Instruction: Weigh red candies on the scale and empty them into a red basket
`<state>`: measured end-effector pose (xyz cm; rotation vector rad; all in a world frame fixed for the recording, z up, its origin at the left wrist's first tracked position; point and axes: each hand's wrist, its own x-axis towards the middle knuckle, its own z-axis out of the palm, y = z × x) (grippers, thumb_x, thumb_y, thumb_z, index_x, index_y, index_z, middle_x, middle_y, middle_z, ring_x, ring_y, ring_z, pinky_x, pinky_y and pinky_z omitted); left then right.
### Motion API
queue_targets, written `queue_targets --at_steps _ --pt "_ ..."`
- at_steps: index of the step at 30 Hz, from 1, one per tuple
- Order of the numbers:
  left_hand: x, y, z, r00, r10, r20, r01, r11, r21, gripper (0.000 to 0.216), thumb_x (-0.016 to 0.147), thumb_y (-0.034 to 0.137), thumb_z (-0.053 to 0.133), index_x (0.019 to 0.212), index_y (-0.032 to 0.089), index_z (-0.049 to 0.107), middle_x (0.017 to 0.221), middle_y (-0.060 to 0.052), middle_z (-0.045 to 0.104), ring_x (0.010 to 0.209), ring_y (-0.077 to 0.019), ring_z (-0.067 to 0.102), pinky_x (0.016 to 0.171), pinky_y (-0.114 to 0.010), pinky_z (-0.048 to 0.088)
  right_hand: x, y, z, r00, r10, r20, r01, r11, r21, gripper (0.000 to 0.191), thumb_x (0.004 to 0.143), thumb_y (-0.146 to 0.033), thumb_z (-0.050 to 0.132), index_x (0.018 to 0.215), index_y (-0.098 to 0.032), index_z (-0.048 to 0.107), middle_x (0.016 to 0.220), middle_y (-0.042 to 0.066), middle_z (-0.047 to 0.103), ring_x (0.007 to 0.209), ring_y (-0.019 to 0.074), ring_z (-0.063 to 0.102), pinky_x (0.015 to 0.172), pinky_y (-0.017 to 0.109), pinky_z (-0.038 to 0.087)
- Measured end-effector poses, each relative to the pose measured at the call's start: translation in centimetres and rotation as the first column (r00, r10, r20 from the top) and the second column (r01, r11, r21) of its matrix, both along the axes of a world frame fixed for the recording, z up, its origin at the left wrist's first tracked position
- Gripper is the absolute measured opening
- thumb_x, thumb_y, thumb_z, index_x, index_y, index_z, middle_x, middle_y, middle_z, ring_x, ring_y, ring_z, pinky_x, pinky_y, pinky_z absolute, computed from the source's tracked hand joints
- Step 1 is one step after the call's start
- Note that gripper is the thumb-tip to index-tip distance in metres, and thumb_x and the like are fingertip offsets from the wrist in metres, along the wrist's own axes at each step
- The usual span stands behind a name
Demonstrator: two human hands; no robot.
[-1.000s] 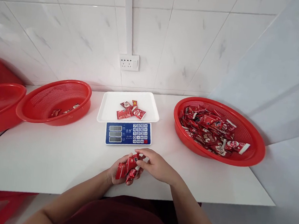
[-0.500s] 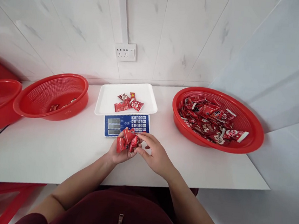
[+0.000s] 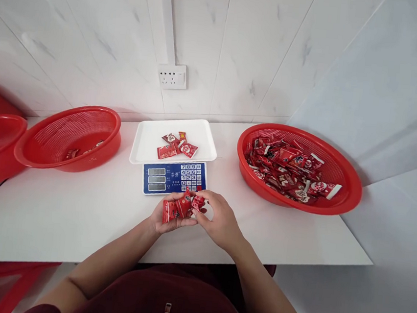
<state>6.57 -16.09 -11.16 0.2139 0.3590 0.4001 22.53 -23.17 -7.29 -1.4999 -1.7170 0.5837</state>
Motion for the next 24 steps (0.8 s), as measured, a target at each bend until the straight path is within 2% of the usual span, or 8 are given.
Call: queue_targets --at_steps 2,4,6,9,13,17,21,24 --pt "-0.2 -0.1 -0.6 0.998 -0.011 -0.06 0.013 0.999 0.037 0.031 0.074 0.015 0.054 0.105 0.018 0.052 0.089 -0.006 0.062 0.076 -0.0168 0.062 0.061 -0.025 0.049 0.4 0.0 -0.1 0.998 -0.016 -0.063 0.016 1.0 0.005 0.027 0.081 -0.03 0.052 0.108 -0.025 0.052 0.107 0.007 0.057 0.093 0.0205 0.056 0.084 0.039 0.047" --pt "-0.4 -0.3 -1.0 0.996 -0.021 -0.092 0.03 0.995 0.095 0.034 0.069 0.01 0.057 0.1 0.021 0.051 0.083 -0.003 0.059 0.066 -0.0116 0.059 0.05 -0.016 0.042 0.8 0.1 0.0 0.988 -0.031 -0.152 0.033 0.999 0.007 0.025 0.083 -0.032 0.05 0.107 -0.024 0.051 0.104 0.008 0.056 0.089 0.0192 0.057 0.08 0.037 0.048" --pt "-0.4 -0.6 -1.2 0.995 -0.044 -0.09 0.059 0.983 0.172 0.035 0.066 0.008 0.059 0.097 0.022 0.05 0.078 -0.001 0.055 0.059 -0.0089 0.055 0.042 -0.012 0.034 1.1 0.2 0.2 0.962 -0.048 -0.268 0.045 0.999 -0.018 0.025 0.083 -0.035 0.051 0.106 -0.023 0.05 0.099 0.007 0.056 0.082 0.0177 0.058 0.074 0.036 0.05" --pt "-0.3 -1.2 -1.2 0.991 -0.096 -0.088 0.117 0.953 0.278 0.036 0.065 0.01 0.061 0.097 0.022 0.05 0.076 0.0 0.051 0.056 -0.0084 0.051 0.039 -0.012 0.028 1.4 0.4 0.7 0.892 -0.088 -0.443 0.063 0.996 -0.07 0.025 0.079 -0.041 0.056 0.094 -0.023 0.049 0.081 0.003 0.059 0.063 0.0137 0.057 0.059 0.03 0.051" --pt "-0.3 -1.5 -1.3 0.989 -0.111 -0.093 0.136 0.935 0.328 0.037 0.065 0.014 0.062 0.099 0.022 0.049 0.077 -0.001 0.05 0.055 -0.0076 0.048 0.039 -0.013 0.024 1.8 0.7 1.0 0.806 -0.159 -0.57 0.118 0.987 -0.108 0.031 0.076 -0.052 0.056 0.079 -0.023 0.045 0.062 -0.003 0.054 0.044 0.0091 0.047 0.043 0.025 0.043" --pt "-0.3 -1.3 -1.6 0.991 -0.1 -0.092 0.125 0.937 0.328 0.036 0.066 0.015 0.061 0.099 0.022 0.049 0.075 -0.001 0.051 0.051 -0.0068 0.046 0.038 -0.013 0.021 2.2 1.1 0.6 0.714 -0.167 -0.68 0.136 0.986 -0.099 0.035 0.077 -0.057 0.051 0.083 -0.022 0.051 0.061 -0.003 0.049 0.045 0.009 0.043 0.04 0.023 0.038" --pt "-0.2 -1.0 -2.0 0.989 -0.112 -0.093 0.136 0.94 0.313 0.03 0.068 0.02 0.059 0.096 0.02 0.049 0.07 -0.001 0.053 0.045 -0.0064 0.045 0.035 -0.014 0.018 2.2 1.6 0.5 0.613 -0.217 -0.76 0.152 0.976 -0.156 0.037 0.079 -0.058 0.046 0.084 -0.022 0.054 0.06 -0.002 0.045 0.047 0.0103 0.043 0.041 0.024 0.037" --pt "-0.1 -0.8 -2.3 0.989 -0.105 -0.103 0.13 0.949 0.289 0.025 0.071 0.023 0.056 0.095 0.019 0.049 0.068 -0.001 0.053 0.044 -0.0066 0.045 0.035 -0.014 0.017 2.1 2.1 0.8 0.586 -0.231 -0.776 0.149 0.973 -0.177 0.035 0.081 -0.057 0.044 0.079 -0.023 0.052 0.062 -0.001 0.048 0.05 0.0115 0.045 0.043 0.025 0.039"
